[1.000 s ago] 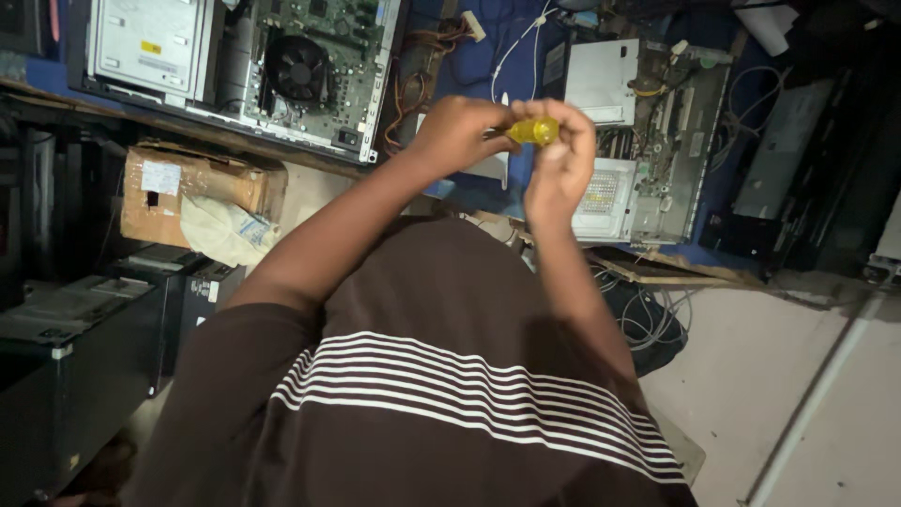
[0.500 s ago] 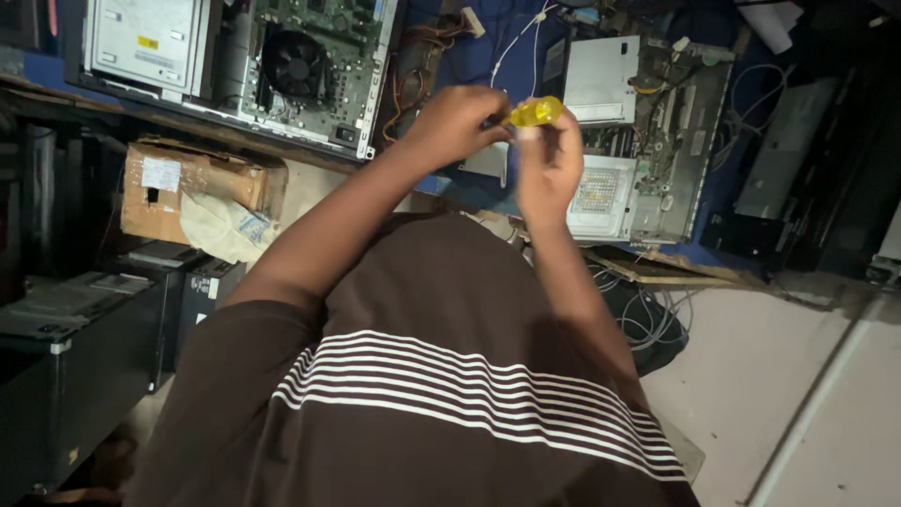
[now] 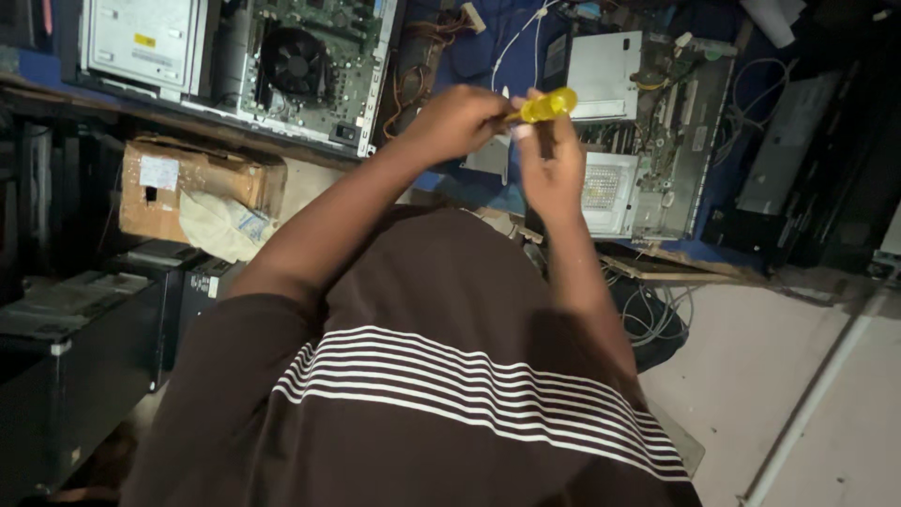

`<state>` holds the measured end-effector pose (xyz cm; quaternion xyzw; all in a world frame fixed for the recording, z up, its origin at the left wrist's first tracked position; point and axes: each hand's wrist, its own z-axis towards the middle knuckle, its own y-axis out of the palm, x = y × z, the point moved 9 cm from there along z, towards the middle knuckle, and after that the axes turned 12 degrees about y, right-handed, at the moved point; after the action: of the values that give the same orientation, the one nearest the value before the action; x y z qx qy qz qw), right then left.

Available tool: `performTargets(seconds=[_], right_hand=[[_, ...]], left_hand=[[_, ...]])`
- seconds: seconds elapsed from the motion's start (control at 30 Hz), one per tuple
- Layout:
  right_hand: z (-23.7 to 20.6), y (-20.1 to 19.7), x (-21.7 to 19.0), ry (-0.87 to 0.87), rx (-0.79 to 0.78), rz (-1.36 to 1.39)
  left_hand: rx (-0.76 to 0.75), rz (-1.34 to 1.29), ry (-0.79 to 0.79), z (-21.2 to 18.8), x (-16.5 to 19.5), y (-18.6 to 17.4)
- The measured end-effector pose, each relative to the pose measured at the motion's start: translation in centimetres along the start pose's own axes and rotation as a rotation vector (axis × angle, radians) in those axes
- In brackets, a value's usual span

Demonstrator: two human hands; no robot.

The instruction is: The person sits at a cluttered electronics repair bench and uses a yellow-handled screwdriver to unscrew components from a computer power supply unit, repositioning the unit and the screwdriver repeatedly as they work on different screws.

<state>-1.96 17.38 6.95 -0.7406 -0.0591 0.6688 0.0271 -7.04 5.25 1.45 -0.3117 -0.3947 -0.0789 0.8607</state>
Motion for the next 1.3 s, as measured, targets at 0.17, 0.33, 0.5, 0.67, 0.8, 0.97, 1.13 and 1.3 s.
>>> performTargets(seconds=[0.17, 0.33, 0.5, 0.67, 0.8, 0.97, 1.13, 1.3], right_hand=[[-0.2, 0.2, -1.8, -0.179, 0.222, -0.583], [-0.4, 0.6, -2.5, -0.173, 0.25, -0.63], [-0.6, 1.5, -2.4, -0.166, 0.28, -0.625], [-0.3, 1.1, -0.5, 0.001, 0.388, -0.674], [-1.4, 1.4, -1.3, -0.124, 0.4, -0.59], [-2.8, 0.7, -1.3, -0.043, 0.458, -0.473], [-3.5, -0.4, -1.7, 0.028, 0.527, -0.41], [-3.5, -1.6, -1.6, 0.062, 0.511, -0.249]], left_hand=[[0.021, 0.126, -0.044, 0.3, -1.0, 0.2], [-0.201, 0.069, 0.064, -0.1, -1.5, 1.5], [-0.183, 0.062, 0.029, 0.0, -2.5, 1.0], [-0.256, 0.031, 0.009, 0.3, -3.4, 1.0], [-0.34, 0.219, -0.014, -0.9, -4.8, -0.3], [-0.457, 0.303, -0.21, -3.3, -7.0, -1.0], [-0.328, 0.179, -0.195, -2.6, -6.7, -1.0], [-0.295, 0.012, -0.162, -0.9, -6.1, 0.4]])
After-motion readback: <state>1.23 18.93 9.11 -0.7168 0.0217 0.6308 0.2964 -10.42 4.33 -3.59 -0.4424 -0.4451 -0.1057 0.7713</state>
